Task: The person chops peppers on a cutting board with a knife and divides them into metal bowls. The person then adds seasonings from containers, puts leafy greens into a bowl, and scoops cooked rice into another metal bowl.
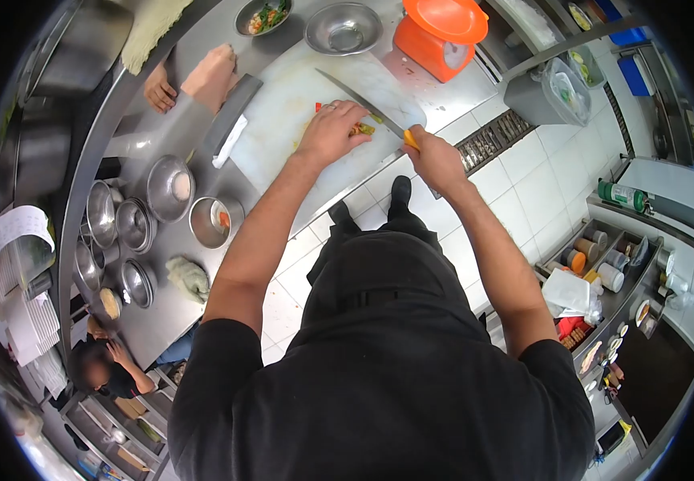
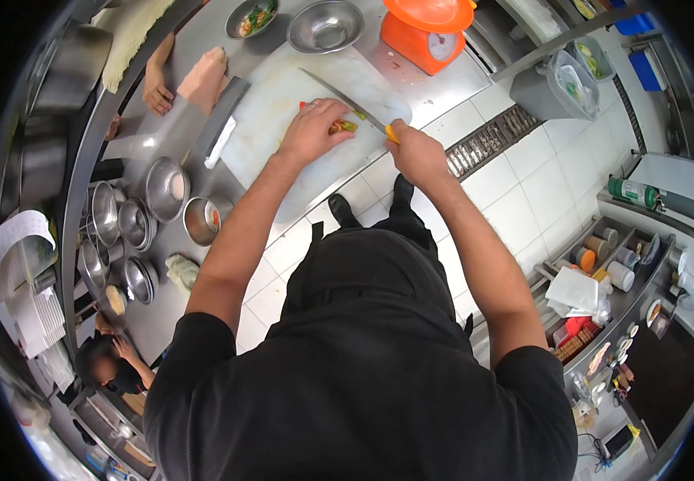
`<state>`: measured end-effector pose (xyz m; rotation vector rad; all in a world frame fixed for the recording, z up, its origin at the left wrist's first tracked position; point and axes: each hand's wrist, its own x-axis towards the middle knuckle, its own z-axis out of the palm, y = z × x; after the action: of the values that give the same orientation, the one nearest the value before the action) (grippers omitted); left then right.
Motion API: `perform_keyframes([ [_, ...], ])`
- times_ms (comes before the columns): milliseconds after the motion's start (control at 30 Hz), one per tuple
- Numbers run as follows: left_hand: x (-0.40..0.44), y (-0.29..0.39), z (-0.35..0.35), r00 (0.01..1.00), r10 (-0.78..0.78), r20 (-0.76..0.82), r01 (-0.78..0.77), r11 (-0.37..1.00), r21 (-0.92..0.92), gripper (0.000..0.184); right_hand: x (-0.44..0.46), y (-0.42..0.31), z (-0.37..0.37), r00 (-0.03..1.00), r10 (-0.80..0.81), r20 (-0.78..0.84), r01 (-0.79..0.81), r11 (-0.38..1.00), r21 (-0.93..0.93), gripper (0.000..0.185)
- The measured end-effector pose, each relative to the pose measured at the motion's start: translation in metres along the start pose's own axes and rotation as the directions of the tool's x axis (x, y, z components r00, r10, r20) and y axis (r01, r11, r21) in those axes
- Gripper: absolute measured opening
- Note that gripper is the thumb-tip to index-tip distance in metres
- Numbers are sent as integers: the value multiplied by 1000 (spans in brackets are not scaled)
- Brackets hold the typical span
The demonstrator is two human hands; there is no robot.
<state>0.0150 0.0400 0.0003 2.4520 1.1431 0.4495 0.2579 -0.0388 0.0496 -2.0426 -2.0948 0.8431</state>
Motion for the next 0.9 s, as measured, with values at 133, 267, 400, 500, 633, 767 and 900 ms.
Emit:
perform_keyframes([
  [133,-7,2,8,998,-13,-53,14,1000,26,44,16,-1,10,992,-121,-47,118,991,-59,26],
  [267,-14,1,16,983,25,-184,-20,999,27,42,20,-1,6,991,-133,-16,132,990,-58,26],
  [400,-12,-1,16,984,72,-164,-60,995,75,41,16,3,-7,989,-143,29,145,985,-91,26],
  [500,-8,-1,10,991,83,-103,-73,993,91,37,15,1,-10,987,-153,53,158,982,-108,26],
  [633,-4,2,12,995,68,-67,-61,993,104,32,13,0,-1,985,-167,42,171,978,-117,26],
  [767,-5,2,17,990,71,-118,-58,992,111,28,12,-1,6,980,-199,-8,196,968,-158,26],
  [900,-1,6,19,989,32,-145,-12,991,136,25,7,-2,-1,981,-175,-78,162,974,-156,26],
])
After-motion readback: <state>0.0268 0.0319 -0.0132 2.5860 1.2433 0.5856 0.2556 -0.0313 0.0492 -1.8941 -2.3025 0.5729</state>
